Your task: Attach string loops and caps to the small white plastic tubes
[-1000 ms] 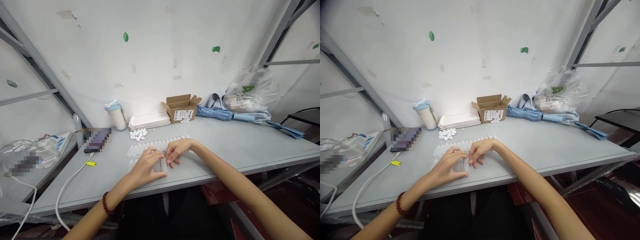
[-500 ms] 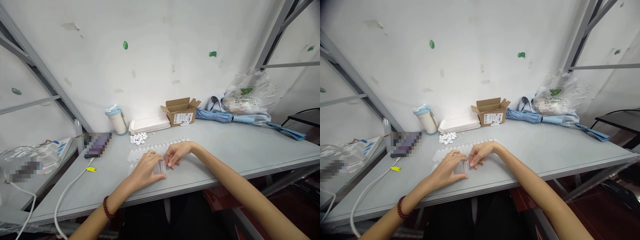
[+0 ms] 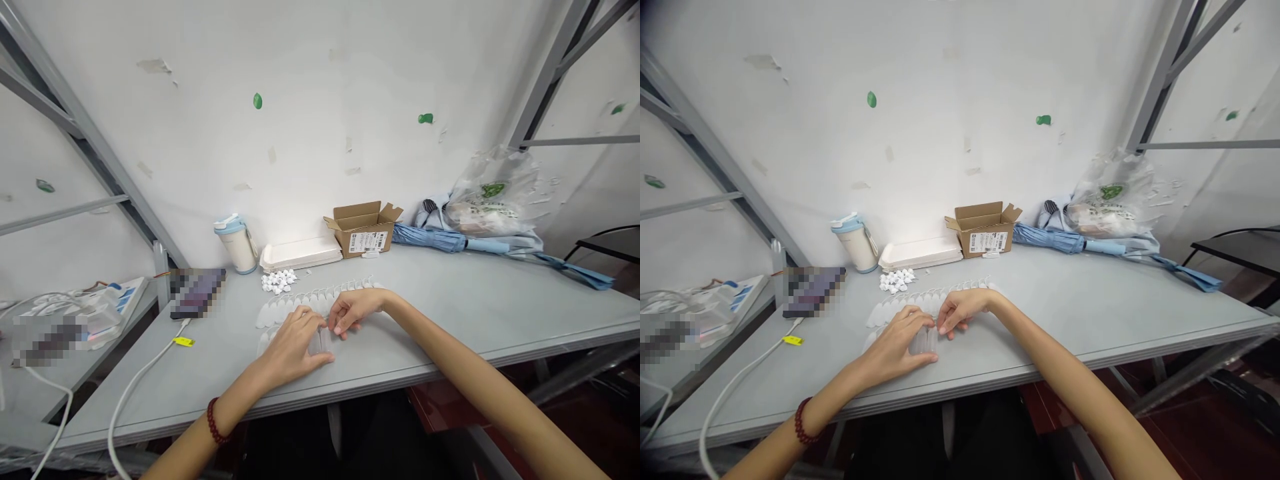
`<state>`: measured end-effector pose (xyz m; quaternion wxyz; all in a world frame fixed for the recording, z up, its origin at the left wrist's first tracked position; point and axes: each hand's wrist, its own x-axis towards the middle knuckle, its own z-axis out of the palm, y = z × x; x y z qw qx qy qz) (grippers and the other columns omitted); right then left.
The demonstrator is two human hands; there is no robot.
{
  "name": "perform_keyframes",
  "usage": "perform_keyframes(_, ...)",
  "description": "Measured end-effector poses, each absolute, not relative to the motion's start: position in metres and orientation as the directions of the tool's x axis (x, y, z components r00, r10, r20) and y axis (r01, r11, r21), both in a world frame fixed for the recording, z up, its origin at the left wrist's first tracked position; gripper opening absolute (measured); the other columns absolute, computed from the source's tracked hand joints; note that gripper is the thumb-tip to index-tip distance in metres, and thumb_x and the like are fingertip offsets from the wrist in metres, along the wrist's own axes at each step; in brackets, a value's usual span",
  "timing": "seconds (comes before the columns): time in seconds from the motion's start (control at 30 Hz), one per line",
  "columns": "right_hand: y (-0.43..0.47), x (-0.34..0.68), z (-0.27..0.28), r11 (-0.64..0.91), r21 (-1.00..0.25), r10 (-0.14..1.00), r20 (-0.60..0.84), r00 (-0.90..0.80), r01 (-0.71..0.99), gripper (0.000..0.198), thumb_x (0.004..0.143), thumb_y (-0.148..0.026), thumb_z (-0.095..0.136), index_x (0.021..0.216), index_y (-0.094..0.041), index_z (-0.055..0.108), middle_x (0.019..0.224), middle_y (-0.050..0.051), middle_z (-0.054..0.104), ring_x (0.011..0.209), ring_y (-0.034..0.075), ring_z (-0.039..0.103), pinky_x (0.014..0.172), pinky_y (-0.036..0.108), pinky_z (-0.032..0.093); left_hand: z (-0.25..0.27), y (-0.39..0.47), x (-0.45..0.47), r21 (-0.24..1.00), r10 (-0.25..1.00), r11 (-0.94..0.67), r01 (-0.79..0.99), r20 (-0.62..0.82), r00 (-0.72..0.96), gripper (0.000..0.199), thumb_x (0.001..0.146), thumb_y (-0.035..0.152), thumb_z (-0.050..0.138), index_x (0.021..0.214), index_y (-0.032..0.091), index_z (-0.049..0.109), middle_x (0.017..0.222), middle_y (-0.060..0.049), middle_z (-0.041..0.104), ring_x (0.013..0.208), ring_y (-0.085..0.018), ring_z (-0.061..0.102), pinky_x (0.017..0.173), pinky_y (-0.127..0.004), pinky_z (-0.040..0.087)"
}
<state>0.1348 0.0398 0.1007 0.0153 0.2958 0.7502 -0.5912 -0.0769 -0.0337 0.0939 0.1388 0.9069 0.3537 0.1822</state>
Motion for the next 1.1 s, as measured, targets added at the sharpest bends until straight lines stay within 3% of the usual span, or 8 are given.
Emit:
perform_keyframes(0.4,0.041,0.133,0.097,0.124,-0.881,0.424,-0.369,-0.827,0.457,0.043,0.067,-0.045,0.072,0.092,-0.011,0.065,0.072,0.001,0.066,0.048,0.005,0.048,0.041,0.020,0.026,0.091,-0.035,-0.078,0.390,0.677,-0.730,0.561,0.297,0.674,0.033,0.072,0.030,0.071,0.098,0.020,0.053,0.099,-0.006,0.059,0.098,-0.025,0.048,0.083,-0.041,0.043)
perform_keyframes(0.63,0.039,0.134,0.100,0.131,-0.865,0.486,-0.370,-0.792,0.485,0.044,0.066,-0.046,0.072,0.092,-0.011,0.065,0.071,0.001,0.065,0.049,0.004,0.047,0.042,0.019,0.025,0.091,-0.035,-0.078,0.400,0.696,-0.712,0.577,0.290,0.657,0.036,0.072,0.032,0.070,0.100,0.020,0.051,0.099,-0.007,0.056,0.095,-0.024,0.047,0.081,-0.040,0.043)
perform_keyframes(0.97,0.039,0.132,0.097,0.155,-0.869,0.434,-0.368,-0.822,0.471,0.047,0.066,-0.047,0.072,0.095,-0.011,0.065,0.074,0.003,0.067,0.050,0.006,0.051,0.041,0.019,0.026,0.087,-0.037,-0.079,0.400,0.691,-0.718,0.570,0.312,0.652,0.037,0.073,0.038,0.069,0.100,0.020,0.052,0.099,-0.007,0.057,0.095,-0.024,0.050,0.081,-0.040,0.044)
perform_keyframes(1.1,0.035,0.135,0.105,0.169,-0.865,0.468,-0.352,-0.811,0.473,0.044,0.067,-0.046,0.071,0.093,-0.011,0.066,0.072,0.002,0.066,0.048,0.005,0.049,0.041,0.019,0.026,0.089,-0.026,-0.085,0.453,0.720,-0.692,0.562,0.377,0.582,0.038,0.074,0.044,0.066,0.101,0.020,0.054,0.102,-0.007,0.059,0.097,-0.023,0.052,0.081,-0.037,0.046)
